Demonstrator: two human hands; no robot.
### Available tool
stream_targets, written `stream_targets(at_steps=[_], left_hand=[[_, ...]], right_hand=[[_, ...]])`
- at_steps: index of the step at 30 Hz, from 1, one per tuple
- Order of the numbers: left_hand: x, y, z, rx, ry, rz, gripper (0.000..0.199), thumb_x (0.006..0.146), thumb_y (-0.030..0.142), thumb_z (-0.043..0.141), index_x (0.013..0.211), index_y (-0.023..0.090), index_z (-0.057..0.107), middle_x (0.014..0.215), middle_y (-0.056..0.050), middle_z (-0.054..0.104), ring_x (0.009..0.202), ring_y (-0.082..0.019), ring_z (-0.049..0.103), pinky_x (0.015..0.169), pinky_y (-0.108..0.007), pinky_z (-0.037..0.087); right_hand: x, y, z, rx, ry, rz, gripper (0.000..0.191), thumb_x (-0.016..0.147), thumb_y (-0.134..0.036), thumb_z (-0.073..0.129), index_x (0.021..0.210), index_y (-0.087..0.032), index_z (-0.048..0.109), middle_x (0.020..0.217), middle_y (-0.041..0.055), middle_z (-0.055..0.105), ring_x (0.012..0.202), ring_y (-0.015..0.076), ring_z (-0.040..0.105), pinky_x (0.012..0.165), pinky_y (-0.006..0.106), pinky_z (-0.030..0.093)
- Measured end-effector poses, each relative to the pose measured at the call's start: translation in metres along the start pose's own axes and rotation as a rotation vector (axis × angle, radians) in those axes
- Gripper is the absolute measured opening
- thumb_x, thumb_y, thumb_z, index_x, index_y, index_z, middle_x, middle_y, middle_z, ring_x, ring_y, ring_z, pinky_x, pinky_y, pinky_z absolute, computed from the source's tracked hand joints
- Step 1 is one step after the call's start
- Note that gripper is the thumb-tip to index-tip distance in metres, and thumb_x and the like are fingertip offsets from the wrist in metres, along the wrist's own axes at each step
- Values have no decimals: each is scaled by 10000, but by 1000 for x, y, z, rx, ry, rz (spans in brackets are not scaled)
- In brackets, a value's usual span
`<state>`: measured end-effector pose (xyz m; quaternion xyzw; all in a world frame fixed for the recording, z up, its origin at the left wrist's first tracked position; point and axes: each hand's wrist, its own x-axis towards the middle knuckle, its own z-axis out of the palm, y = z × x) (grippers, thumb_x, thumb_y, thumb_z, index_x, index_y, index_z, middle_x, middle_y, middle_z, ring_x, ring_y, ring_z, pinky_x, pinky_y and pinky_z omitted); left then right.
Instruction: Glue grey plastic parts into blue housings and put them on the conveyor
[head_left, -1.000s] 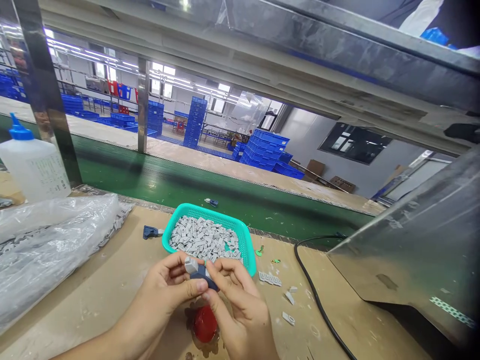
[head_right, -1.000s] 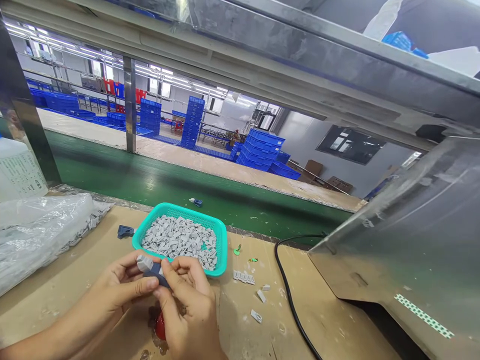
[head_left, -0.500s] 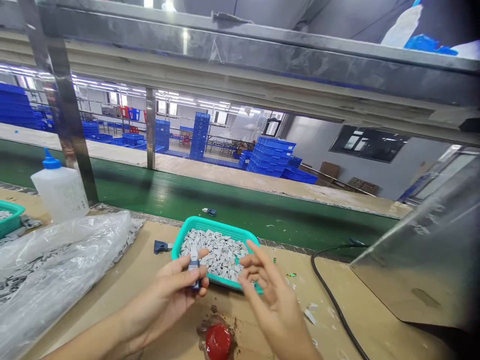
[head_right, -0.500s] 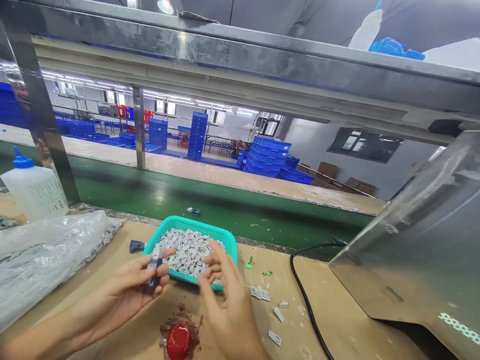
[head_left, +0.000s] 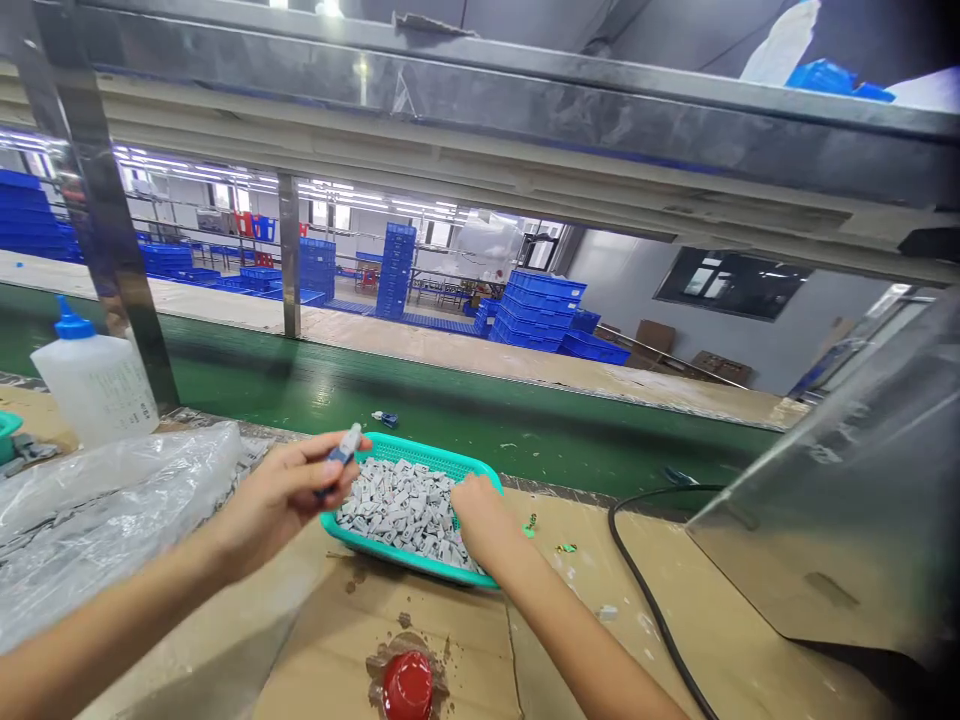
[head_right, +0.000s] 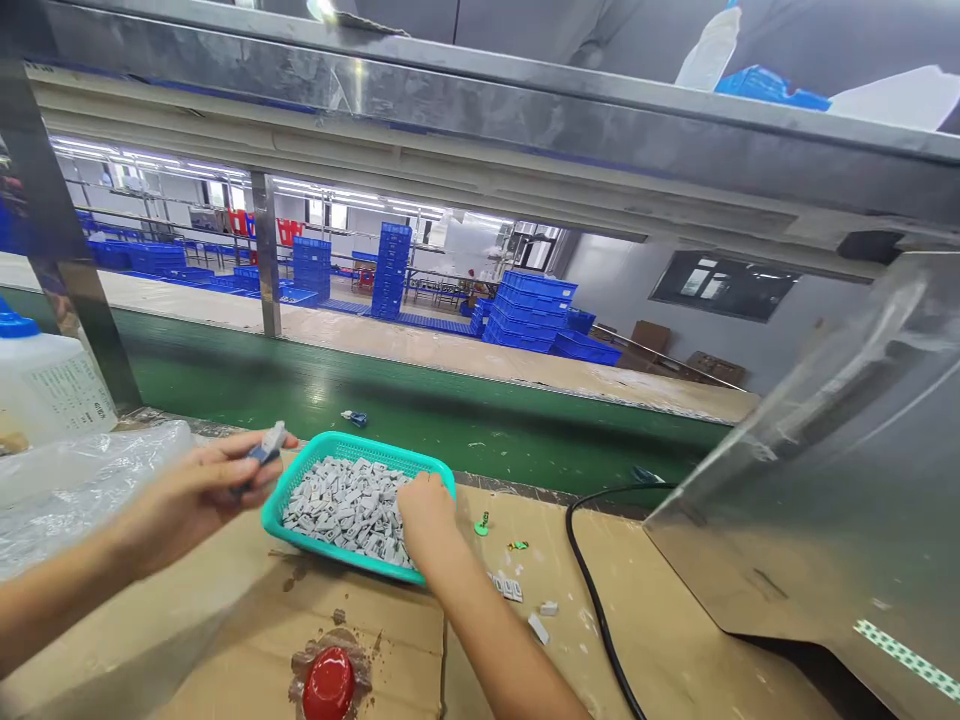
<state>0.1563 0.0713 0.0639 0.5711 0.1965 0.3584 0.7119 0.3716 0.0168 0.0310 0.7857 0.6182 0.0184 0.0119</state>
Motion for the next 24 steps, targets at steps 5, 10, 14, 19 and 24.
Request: stream_targets(at_steps=[5, 10, 14, 19, 24], left_hand=[[73, 3, -67, 944, 105, -23, 276, 761, 286, 492, 1000, 159, 545, 837, -43, 606, 762, -165, 547, 691, -267, 422], [129, -10, -122, 1291, 248, -143, 257, 807, 297, 490, 994, 128, 539, 1008, -67, 565, 895, -184, 545, 774, -384, 442], [158, -23, -122, 1434, 271, -179, 308, 813, 278, 484, 1092, 146, 493, 1116, -87, 514, 965, -206, 521, 798, -415, 443], [190, -51, -86, 1444, 124, -119, 320, 818, 296, 473, 1104, 152, 486, 1116, -87, 517, 959, -201, 526, 799, -413, 444], [191, -68, -70, 1360, 90, -139, 288, 821, 297, 470, 1061, 142, 511, 1074, -82, 538, 925, -188, 539, 779, -396, 454]], right_hand=[[7, -4, 0, -83, -71, 50, 274, 835, -266, 512, 1062, -114, 518, 1073, 92, 540, 916, 186, 554, 771, 368, 465], [10, 6, -5, -44, -65, 78, 255, 833, -270, 515, 1045, -128, 525, 1044, 76, 553, 887, 171, 565, 745, 345, 475], [6, 12, -15, 39, 39, 60, 106, 811, -159, 517, 808, -103, 608, 895, 77, 596, 845, 179, 565, 718, 320, 460], [-34, 31, -29, 227, 132, -19, 217, 805, -141, 406, 758, -161, 618, 657, 20, 594, 610, 131, 552, 568, 229, 436], [-76, 44, -15, 914, 158, 75, 99, 692, -187, 498, 659, -156, 586, 587, -2, 546, 491, 114, 538, 467, 214, 459]])
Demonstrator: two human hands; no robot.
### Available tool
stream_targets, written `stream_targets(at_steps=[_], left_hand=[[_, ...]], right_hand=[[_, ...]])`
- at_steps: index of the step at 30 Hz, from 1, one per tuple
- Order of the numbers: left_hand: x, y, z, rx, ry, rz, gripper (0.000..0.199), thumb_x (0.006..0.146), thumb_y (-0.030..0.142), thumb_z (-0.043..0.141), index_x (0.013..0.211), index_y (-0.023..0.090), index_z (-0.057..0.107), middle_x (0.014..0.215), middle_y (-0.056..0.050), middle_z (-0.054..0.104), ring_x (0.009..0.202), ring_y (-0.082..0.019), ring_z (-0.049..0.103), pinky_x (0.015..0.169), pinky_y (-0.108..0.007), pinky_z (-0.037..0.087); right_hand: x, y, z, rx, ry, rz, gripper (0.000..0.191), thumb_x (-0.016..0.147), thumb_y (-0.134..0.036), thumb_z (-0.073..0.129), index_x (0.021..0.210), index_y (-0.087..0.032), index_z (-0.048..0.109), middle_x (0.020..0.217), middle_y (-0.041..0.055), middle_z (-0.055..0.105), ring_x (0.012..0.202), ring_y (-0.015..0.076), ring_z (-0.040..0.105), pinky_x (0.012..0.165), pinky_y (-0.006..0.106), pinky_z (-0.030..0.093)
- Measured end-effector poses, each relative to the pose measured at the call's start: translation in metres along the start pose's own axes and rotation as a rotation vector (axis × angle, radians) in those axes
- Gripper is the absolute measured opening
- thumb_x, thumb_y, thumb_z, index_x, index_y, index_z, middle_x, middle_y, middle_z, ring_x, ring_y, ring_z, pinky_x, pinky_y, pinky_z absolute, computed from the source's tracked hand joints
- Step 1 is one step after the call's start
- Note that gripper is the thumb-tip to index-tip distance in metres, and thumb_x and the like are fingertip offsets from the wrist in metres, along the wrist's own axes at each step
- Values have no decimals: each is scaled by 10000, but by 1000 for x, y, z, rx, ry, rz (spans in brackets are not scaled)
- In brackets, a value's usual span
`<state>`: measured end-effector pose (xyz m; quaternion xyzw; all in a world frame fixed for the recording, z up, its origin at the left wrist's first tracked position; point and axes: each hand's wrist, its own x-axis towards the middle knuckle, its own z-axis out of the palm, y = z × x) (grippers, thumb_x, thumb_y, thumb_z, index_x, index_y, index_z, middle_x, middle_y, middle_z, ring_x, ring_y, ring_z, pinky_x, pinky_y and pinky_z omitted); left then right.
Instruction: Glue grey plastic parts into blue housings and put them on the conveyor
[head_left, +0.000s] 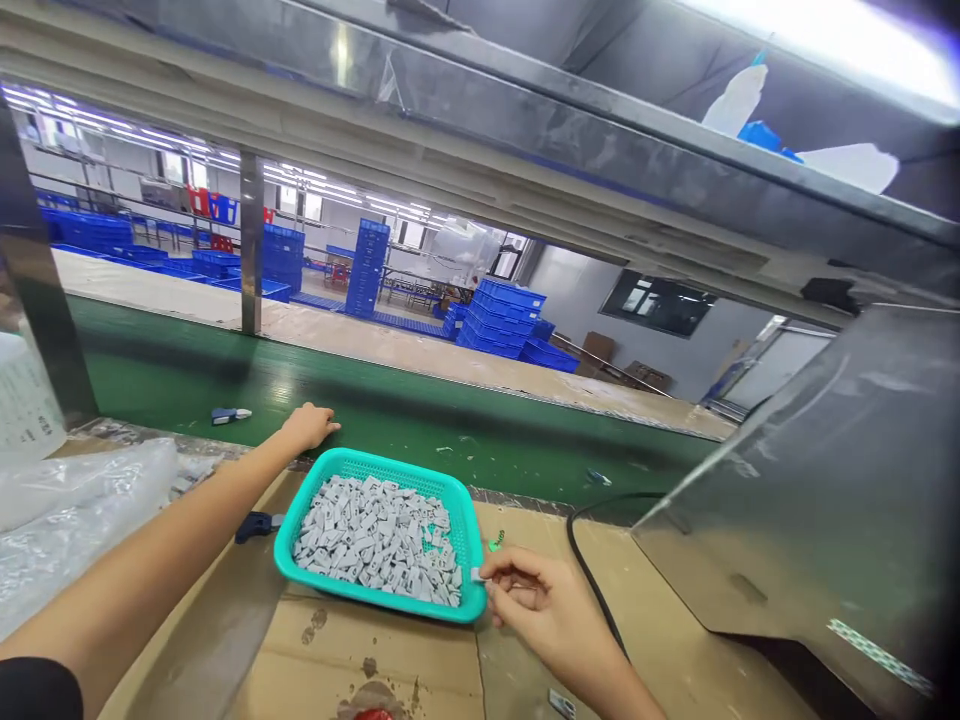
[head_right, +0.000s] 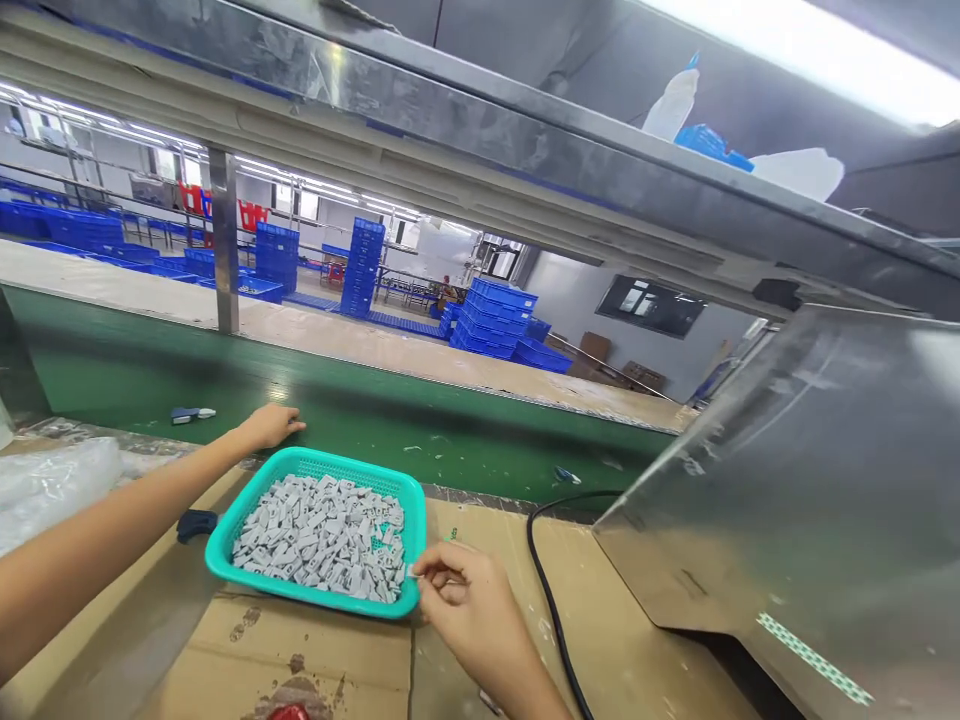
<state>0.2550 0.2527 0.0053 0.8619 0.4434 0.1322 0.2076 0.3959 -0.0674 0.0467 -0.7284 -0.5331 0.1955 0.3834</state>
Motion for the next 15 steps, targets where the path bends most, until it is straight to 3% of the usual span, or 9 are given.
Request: stream_targets(at_steps=[6, 11, 15], left_hand=[[-35, 3, -23, -242, 75, -34, 235, 813, 275, 482, 990, 130, 533, 971, -60, 569, 866, -176, 558, 742, -363, 470], [-98, 34, -39, -587, 165, 11, 266, 858, 291, 356, 1093, 180, 414, 882, -23, 553, 856, -128, 593, 765, -239, 483], [-151, 53, -41, -1126, 34, 49, 481, 776, 230, 530, 1220, 277, 351, 767, 19, 580, 777, -118, 618, 798, -270, 485]], right_hand=[[-12, 14, 11, 292, 35, 152, 175, 645, -317, 626, 641, -160, 548, 484, -31, 516, 419, 109, 535, 427, 220, 476], [-13, 13, 11, 436, 85, 145, 281, 619, -360, 672, 759, -138, 574, 524, -10, 568, 449, 120, 564, 459, 248, 504], [-16, 11, 10, 379, 78, 215, 343, 594, -397, 688, 768, -110, 616, 558, 38, 615, 519, 157, 609, 553, 303, 544]])
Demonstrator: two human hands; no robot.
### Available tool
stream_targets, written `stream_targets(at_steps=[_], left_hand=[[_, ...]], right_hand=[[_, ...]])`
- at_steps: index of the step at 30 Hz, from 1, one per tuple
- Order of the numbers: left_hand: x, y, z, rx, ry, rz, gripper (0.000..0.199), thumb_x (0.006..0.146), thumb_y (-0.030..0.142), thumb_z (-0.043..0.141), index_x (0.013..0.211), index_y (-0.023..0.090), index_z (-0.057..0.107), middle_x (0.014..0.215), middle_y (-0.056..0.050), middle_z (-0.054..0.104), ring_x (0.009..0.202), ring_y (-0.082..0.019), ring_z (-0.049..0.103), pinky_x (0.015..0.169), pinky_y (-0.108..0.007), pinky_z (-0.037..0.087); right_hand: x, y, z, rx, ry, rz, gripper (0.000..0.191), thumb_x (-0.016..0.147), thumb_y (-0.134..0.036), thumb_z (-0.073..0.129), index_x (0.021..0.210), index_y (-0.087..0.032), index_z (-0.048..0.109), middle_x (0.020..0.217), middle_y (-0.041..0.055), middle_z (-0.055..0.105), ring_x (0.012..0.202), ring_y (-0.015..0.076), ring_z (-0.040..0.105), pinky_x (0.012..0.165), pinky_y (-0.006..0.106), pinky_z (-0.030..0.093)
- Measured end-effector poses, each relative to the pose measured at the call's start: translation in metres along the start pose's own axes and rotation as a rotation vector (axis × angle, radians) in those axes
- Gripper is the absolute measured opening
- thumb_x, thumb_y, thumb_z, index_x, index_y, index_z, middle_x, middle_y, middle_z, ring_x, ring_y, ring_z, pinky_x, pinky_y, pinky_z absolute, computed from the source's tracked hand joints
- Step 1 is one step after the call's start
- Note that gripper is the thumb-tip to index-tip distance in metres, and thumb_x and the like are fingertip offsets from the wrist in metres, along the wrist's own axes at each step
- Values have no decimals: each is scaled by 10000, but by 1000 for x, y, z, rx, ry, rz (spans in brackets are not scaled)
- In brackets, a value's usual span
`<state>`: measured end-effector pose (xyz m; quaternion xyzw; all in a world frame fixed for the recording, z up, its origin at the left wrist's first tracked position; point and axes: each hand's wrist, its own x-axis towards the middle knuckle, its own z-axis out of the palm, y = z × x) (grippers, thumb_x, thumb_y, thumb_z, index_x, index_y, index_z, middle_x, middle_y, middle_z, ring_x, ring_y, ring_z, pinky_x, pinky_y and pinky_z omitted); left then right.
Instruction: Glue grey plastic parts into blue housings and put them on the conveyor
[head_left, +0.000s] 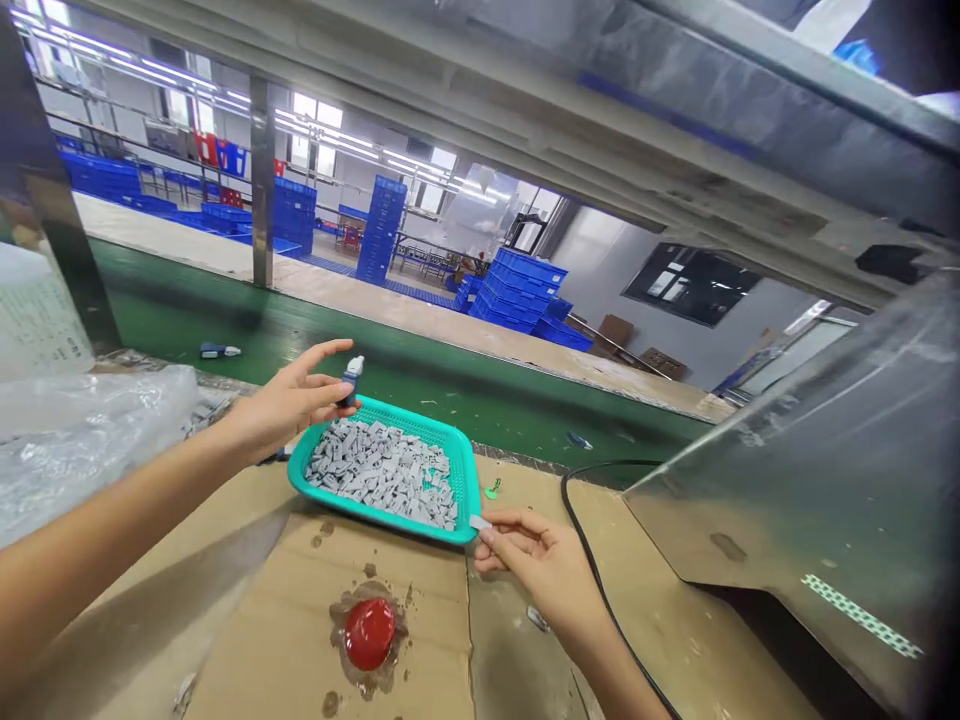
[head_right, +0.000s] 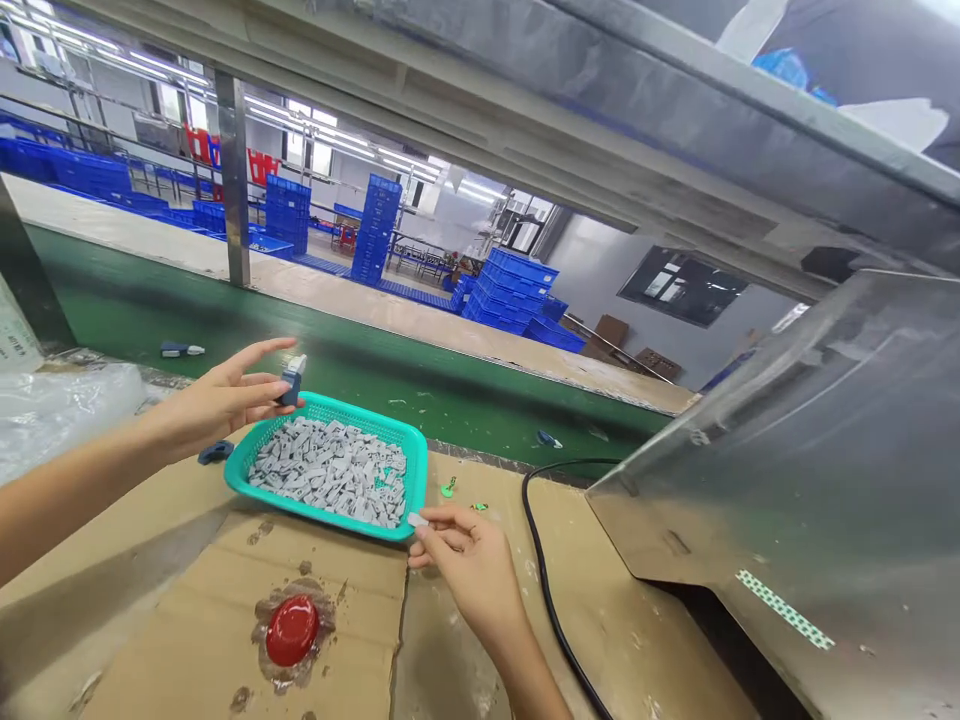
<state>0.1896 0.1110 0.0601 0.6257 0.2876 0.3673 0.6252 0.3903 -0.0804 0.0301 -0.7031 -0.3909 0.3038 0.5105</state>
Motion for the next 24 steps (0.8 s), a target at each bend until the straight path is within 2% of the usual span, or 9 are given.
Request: stream_targets(at_steps=[2, 3, 6, 9, 13, 17, 20, 24], left_hand=[[-21, 0, 4, -257, -50, -109, 530, 712, 175, 609, 1200, 254, 418, 768, 2, 617, 758, -124, 620, 791, -272, 491], [-30, -2, 5, -318, -66, -166, 478, 693, 165, 629, 1146, 217, 486, 800, -18, 633, 760, -125, 618, 780, -256, 496], [-52, -9, 7, -390, -92, -303, 260, 667, 137, 649, 925, 126, 616, 897, -69, 649, 794, -137, 617, 759, -210, 508], [-68, -11, 11, -436, -54, -399, 245, 664, 106, 645, 907, 129, 624, 949, -80, 654, 871, -168, 616, 768, -204, 515], [-80, -7, 14, -565, -84, -434, 208, 732, 148, 586, 928, 89, 624, 997, -119, 644, 943, -208, 599, 818, -229, 511], [-83, -5, 16, -581, -57, -499, 309, 690, 80, 617, 996, 113, 588, 976, -107, 650, 891, -203, 621, 762, -215, 530], [-83, -8, 16, -557, -93, -503, 287, 670, 76, 638, 951, 120, 598, 897, -79, 658, 818, -165, 633, 732, -211, 532], [-81, -11, 15, -502, -199, -424, 190, 685, 101, 632, 875, 110, 630, 844, -59, 655, 734, -100, 618, 674, -141, 510]], right_hand=[[-1, -1, -1, -46, 10, 29, 369, 573, -418, 696, 760, -107, 628, 560, 44, 620, 531, 170, 620, 566, 316, 549], [-2, -2, -1, -66, 16, 34, 374, 565, -423, 698, 754, -107, 633, 558, 45, 622, 529, 176, 623, 564, 318, 549], [-4, -4, -1, -109, 35, 24, 339, 577, -407, 694, 745, -118, 640, 538, 33, 617, 511, 179, 620, 559, 314, 540], [-11, -8, 4, -130, 30, -26, 279, 622, -375, 664, 761, -134, 640, 509, 4, 587, 481, 150, 587, 525, 275, 515], [-30, -12, 27, -222, -101, -157, 179, 690, -284, 592, 777, -140, 654, 617, 28, 600, 505, 123, 539, 477, 235, 466], [-44, -7, 52, -373, -241, -240, 164, 698, -195, 544, 775, -125, 671, 660, 56, 607, 567, 138, 539, 515, 238, 457], [-48, -1, 58, -402, -273, -221, 184, 706, -189, 532, 790, -114, 677, 644, 59, 601, 549, 136, 532, 496, 231, 441], [-51, 4, 55, -414, -268, -208, 200, 715, -211, 537, 805, -111, 685, 652, 66, 598, 539, 133, 526, 478, 222, 414]])
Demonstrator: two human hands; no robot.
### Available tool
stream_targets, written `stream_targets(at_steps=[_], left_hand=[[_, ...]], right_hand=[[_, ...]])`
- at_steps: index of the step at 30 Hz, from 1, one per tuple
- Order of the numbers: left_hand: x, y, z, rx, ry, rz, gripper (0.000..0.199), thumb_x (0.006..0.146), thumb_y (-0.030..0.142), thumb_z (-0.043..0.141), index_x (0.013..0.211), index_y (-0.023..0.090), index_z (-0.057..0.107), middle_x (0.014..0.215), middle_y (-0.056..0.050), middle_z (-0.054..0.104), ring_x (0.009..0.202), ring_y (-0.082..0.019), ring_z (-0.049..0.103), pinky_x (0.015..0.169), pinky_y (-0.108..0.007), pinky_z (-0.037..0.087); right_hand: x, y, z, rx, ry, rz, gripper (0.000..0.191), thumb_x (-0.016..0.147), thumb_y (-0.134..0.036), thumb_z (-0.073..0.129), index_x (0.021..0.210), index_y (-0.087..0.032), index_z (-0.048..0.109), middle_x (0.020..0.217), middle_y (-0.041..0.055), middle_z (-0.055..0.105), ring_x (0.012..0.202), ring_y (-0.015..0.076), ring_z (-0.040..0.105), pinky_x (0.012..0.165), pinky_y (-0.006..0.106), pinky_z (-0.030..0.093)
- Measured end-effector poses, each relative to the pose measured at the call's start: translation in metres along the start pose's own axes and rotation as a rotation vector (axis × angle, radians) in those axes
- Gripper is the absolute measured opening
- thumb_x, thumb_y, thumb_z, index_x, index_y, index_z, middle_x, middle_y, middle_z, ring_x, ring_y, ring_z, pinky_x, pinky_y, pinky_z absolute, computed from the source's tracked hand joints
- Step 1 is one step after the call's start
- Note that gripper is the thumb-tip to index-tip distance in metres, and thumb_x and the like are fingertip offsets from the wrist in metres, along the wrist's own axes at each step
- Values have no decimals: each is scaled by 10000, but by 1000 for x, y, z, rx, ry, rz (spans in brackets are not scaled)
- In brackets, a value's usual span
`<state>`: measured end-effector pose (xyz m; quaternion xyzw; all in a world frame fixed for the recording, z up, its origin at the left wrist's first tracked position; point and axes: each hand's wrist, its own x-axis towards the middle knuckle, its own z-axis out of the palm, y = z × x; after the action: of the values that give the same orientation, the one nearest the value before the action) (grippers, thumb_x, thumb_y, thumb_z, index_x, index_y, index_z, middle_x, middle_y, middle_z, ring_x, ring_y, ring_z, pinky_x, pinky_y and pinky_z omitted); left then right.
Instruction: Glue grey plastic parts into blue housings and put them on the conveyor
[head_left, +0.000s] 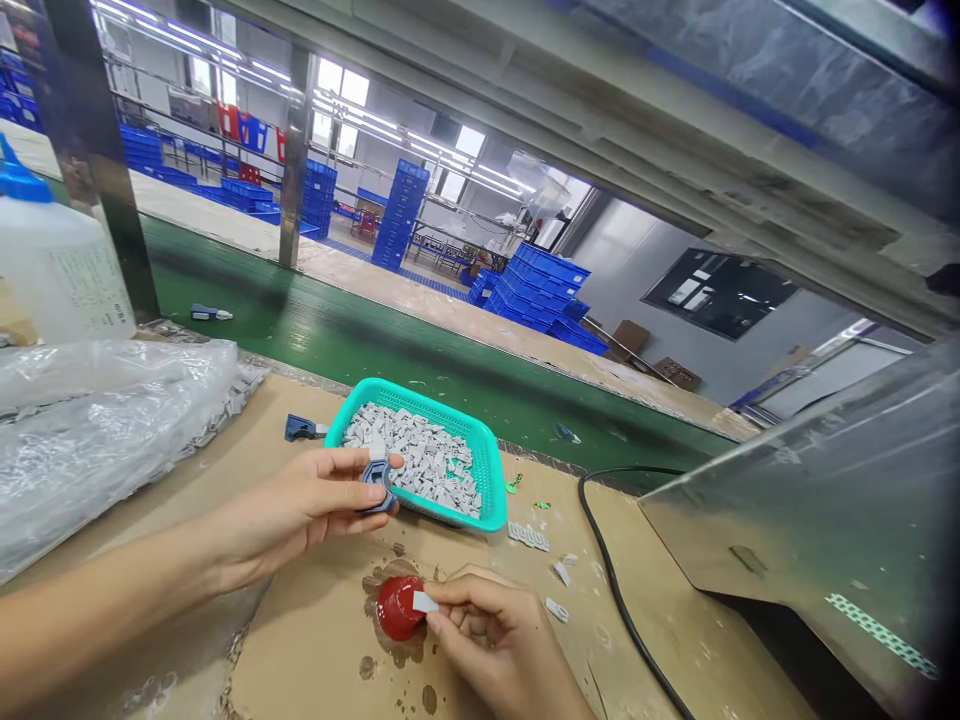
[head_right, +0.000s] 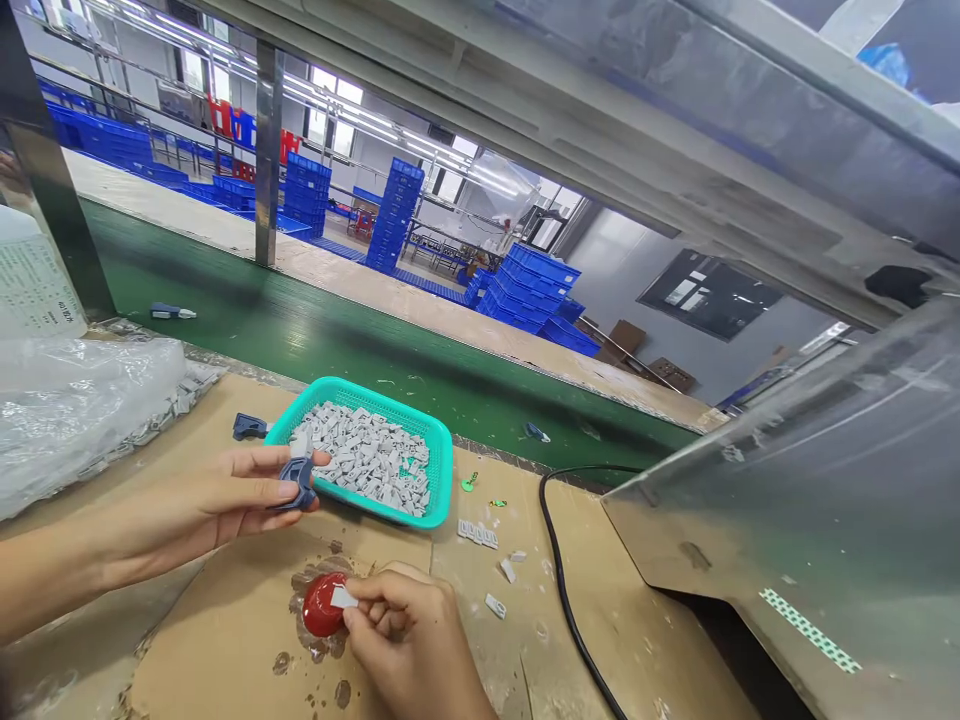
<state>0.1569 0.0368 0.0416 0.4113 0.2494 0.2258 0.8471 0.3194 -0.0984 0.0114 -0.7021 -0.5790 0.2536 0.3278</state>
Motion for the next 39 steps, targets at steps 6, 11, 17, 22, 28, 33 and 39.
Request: stream_targets(at_steps=[6, 11, 17, 22, 28, 33, 39], left_hand=[[-2, 3, 5, -71, 20, -14, 175, 759, 113, 534, 897, 100, 642, 1018, -104, 639, 936, -195, 601, 803, -211, 501], [-3, 6, 8, -111, 12, -7, 213, 763, 56, 503, 936, 74, 626, 1003, -114, 645, 937, -196, 603, 780, -180, 509], [-2, 0, 1, -70, -22, -38, 258, 729, 60, 568, 983, 100, 586, 913, -84, 654, 818, -139, 627, 713, -171, 511], [-2, -5, -3, -21, 43, -14, 386, 608, 143, 710, 960, 184, 556, 859, 8, 630, 691, -50, 580, 585, -114, 457], [1, -7, -5, 147, -14, 50, 327, 615, 249, 701, 883, 194, 523, 763, 26, 612, 704, -74, 549, 635, -169, 420], [0, -14, -1, 457, -53, 110, 228, 609, 218, 687, 725, 166, 499, 646, 35, 595, 599, -80, 519, 548, -179, 360], [-12, -28, 8, 465, -191, 80, 291, 618, 279, 675, 720, 183, 421, 649, 27, 617, 583, -111, 558, 527, -206, 391]], right_hand=[[-4, -5, 3, -6, 61, 11, 188, 729, -226, 534, 774, -143, 696, 637, 47, 563, 547, 130, 509, 475, 213, 391], [-4, -7, 7, -10, 77, 25, 182, 735, -227, 527, 738, -160, 697, 608, 26, 518, 519, 115, 461, 449, 207, 352], [-8, -2, 11, 16, 102, 4, 183, 747, -238, 521, 732, -158, 685, 635, 40, 549, 535, 125, 472, 464, 218, 359], [-10, -1, 11, 5, 115, -21, 186, 751, -239, 526, 753, -157, 693, 624, 42, 555, 534, 129, 483, 462, 220, 363], [-8, -1, 12, 87, 140, -27, 163, 730, -233, 557, 741, -146, 695, 642, 55, 574, 538, 130, 496, 467, 227, 389], [-9, -9, -7, 433, 140, 119, 148, 693, -261, 637, 804, -178, 688, 647, 30, 589, 471, 84, 480, 410, 192, 386], [-3, -30, -18, 737, 75, 107, 100, 655, -267, 692, 736, -208, 696, 544, -19, 543, 443, 49, 467, 395, 146, 358]])
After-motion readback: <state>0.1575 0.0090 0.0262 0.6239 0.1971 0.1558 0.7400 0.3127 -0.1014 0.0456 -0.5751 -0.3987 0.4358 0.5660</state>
